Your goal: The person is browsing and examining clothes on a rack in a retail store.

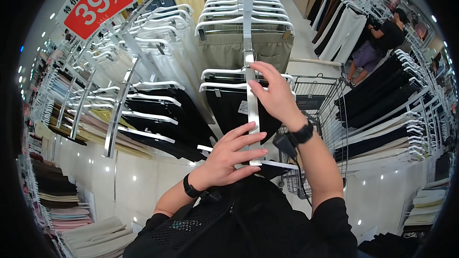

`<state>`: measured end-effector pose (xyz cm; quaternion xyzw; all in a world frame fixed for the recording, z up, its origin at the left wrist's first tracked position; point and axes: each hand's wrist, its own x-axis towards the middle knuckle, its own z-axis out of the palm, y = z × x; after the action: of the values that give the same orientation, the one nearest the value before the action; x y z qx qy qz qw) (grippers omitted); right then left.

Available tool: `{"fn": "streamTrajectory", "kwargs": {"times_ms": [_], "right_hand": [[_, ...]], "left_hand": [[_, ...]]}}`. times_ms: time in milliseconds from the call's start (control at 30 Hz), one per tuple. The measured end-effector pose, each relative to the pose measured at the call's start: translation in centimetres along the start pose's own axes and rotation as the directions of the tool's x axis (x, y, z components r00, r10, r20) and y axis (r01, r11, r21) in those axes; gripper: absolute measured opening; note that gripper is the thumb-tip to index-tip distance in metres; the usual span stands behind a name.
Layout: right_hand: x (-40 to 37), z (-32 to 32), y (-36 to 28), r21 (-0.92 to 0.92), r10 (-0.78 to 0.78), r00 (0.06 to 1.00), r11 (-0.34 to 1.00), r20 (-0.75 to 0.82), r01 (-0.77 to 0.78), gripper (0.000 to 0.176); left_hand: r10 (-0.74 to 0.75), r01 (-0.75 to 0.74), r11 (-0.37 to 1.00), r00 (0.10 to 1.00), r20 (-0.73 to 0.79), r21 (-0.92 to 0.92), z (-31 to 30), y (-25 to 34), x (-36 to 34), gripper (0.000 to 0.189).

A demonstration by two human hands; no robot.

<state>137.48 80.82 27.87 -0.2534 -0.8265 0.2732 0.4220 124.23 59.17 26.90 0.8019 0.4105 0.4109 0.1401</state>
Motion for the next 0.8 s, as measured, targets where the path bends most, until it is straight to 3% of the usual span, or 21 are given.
{"fn": "streamTrajectory", "kwargs": {"times_ms": [100,233,367,433,500,533,667,800], "right_hand": [[0.7,0.7,0.4,-0.034,-0.008,1.000,0.999,0.010,0.008,0.038],[-0.3,0.9,-0.4,0.114,0.083,0.997,0.990,-0.001,-0.082,0.030],[-2.3,-1.0,-2.3,-0.087,-0.079,0.997,0.993,-0.025,0.077,0.022],[-3.8,-2.1,-4.0,-0.009,-0.057,0.998,0.998,0.040,0.057,0.022],[-5.2,-3.1,-5.0,0.028,-0.082,0.992,0.996,0.099,0.080,0.024],[-5.8,-3.8,-5.6,0.053,-0.071,0.982,0.997,0.174,0.062,0.024],[-7.6,-5.6,-7.6,0.203,-0.134,0.916,0.977,0.379,0.058,0.027],[-8.0,-6.2,-8.3,0.331,-0.156,0.865,0.944,0.476,-0.012,0.028]], "left_hand": [[-0.004,0.004,0.999,1.000,-0.004,-0.032,0.1,-0.2,-0.4,0.046],[0.014,-0.017,0.998,0.999,-0.042,-0.064,0.1,-0.4,-0.4,0.045],[0.010,-0.011,0.999,0.999,-0.036,-0.036,0.3,-0.9,-0.3,0.056],[-0.002,0.002,1.000,0.999,-0.040,-0.009,0.3,-0.8,-0.4,0.064],[-0.047,0.066,0.994,0.977,-0.210,0.084,-0.1,-0.5,-0.3,0.082],[-0.040,0.070,0.988,0.977,-0.210,0.134,-0.2,-0.6,-0.3,0.090],[-0.047,0.054,0.998,0.976,-0.212,0.025,0.1,-1.4,0.0,0.108],[-0.073,0.066,0.996,0.989,-0.130,-0.057,0.3,-1.6,0.2,0.099]]}}
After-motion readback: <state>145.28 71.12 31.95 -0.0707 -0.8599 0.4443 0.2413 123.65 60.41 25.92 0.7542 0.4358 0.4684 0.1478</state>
